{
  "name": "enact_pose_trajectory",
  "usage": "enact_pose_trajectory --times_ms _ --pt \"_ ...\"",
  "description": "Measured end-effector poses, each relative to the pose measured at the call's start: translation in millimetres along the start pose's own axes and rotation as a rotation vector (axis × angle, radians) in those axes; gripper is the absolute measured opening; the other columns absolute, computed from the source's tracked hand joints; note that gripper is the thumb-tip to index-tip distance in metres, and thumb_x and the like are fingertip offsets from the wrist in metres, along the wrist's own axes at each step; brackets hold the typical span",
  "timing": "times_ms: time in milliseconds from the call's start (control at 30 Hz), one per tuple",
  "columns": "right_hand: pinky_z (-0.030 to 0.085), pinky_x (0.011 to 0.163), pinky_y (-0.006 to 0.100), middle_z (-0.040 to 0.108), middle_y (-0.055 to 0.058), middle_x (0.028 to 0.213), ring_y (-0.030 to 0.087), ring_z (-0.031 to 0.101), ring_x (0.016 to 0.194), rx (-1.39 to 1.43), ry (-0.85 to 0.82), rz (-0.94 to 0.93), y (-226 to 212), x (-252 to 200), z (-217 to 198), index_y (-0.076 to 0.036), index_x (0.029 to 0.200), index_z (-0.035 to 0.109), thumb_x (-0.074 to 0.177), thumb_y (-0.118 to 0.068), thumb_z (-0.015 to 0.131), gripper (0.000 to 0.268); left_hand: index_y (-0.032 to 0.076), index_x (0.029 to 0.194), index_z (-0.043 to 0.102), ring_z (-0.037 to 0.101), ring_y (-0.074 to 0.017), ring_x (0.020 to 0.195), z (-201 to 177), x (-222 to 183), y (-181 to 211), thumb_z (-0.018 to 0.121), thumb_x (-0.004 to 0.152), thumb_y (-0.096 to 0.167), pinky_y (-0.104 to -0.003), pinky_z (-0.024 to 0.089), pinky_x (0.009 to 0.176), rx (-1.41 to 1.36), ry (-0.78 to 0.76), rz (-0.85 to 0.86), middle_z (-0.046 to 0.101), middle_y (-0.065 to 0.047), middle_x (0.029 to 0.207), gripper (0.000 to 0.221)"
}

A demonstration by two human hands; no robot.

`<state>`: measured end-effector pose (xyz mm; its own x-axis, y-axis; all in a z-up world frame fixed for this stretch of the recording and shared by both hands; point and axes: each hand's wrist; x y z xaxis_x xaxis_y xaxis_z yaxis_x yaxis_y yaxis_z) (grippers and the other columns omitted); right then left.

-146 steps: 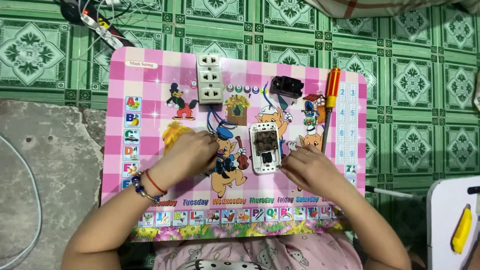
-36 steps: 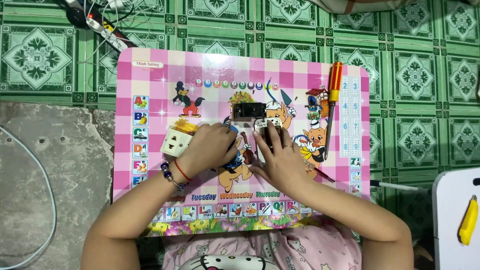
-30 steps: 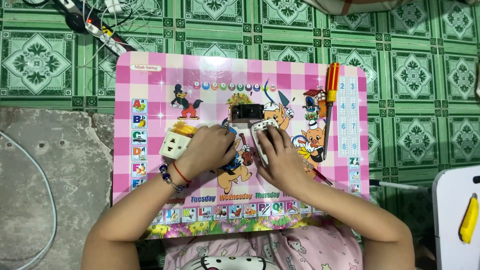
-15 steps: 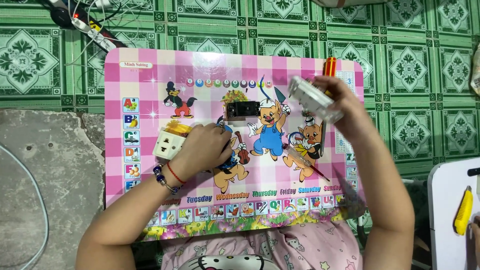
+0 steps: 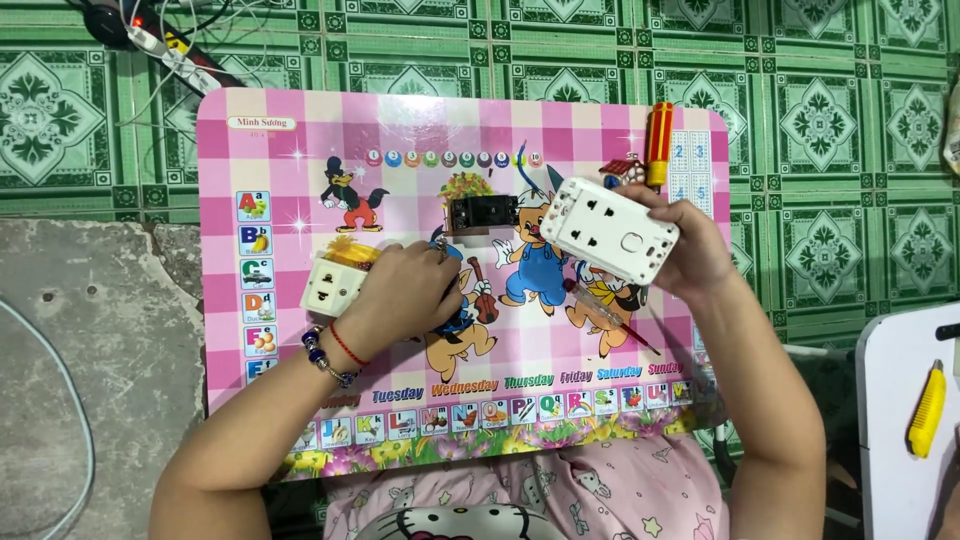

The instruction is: Disassembling and repairing a power adapter using a screwdriver on a low workspace.

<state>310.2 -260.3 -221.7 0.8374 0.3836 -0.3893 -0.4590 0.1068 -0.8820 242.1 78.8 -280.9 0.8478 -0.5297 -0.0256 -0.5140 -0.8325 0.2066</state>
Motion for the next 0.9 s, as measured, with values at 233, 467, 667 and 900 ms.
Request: enact_pose_trajectory --times_ms 233,467,667,900 --pt "0.063 0.067 0.038 0.069 0.014 0.118 0.032 0.07 0.089 0.504 0.281 -0.17 0.7 9.2 -18.4 -0.012 0.135 0.058 0.074 -0.041 0.063 0.068 0.013 0.106 0.075 0.071 -0.0267 0.083 -0.5 -1.4 0.9 0.051 0.093 0.038 -0.037 0.052 0.063 0.002 -0.001 0.003 0.074 -0.012 0.083 0.038" --pt "0.026 0.12 0.061 0.05 0.02 0.146 0.043 0.039 0.145 -0.656 0.141 -0.594 -8.7 66.9 -36.9 -0.01 0.138 0.05 0.099 -0.017 0.058 0.04 0.011 0.109 0.076 0.071 -0.0288 0.084 -4.0 -0.7 2.0 0.051 0.093 0.037 -0.037 0.053 0.064 -0.01 -0.025 0.009 0.075 -0.014 0.084 0.039" --pt "0.052 0.105 0.053 0.055 0.017 0.139 0.035 0.056 0.123 -1.053 -0.058 -0.667 -23.9 97.7 -30.0 -0.002 0.115 0.06 0.084 -0.001 0.056 0.031 0.009 0.076 0.066 0.059 -0.0258 0.06 -2.8 -3.3 2.0 0.063 0.086 0.032 -0.039 0.047 0.056 -0.034 0.242 0.06 0.065 -0.007 0.067 0.026" --pt "0.047 0.106 0.058 0.06 0.02 0.141 0.049 0.055 0.131 -1.254 -0.048 -0.646 -28.7 84.1 -15.3 -0.003 0.117 0.071 0.081 0.003 0.078 0.037 0.012 0.106 0.076 0.071 -0.0274 0.082 -6.4 -0.5 1.7 0.051 0.093 0.037 -0.035 0.052 0.062 0.013 -0.028 0.02 0.074 -0.013 0.082 0.039"
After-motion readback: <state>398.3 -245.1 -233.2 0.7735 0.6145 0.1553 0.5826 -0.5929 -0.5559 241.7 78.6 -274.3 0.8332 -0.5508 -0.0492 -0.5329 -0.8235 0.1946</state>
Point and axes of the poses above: each hand's wrist, its own x-axis towards the middle knuckle, its own z-axis out of the palm, y = z × x
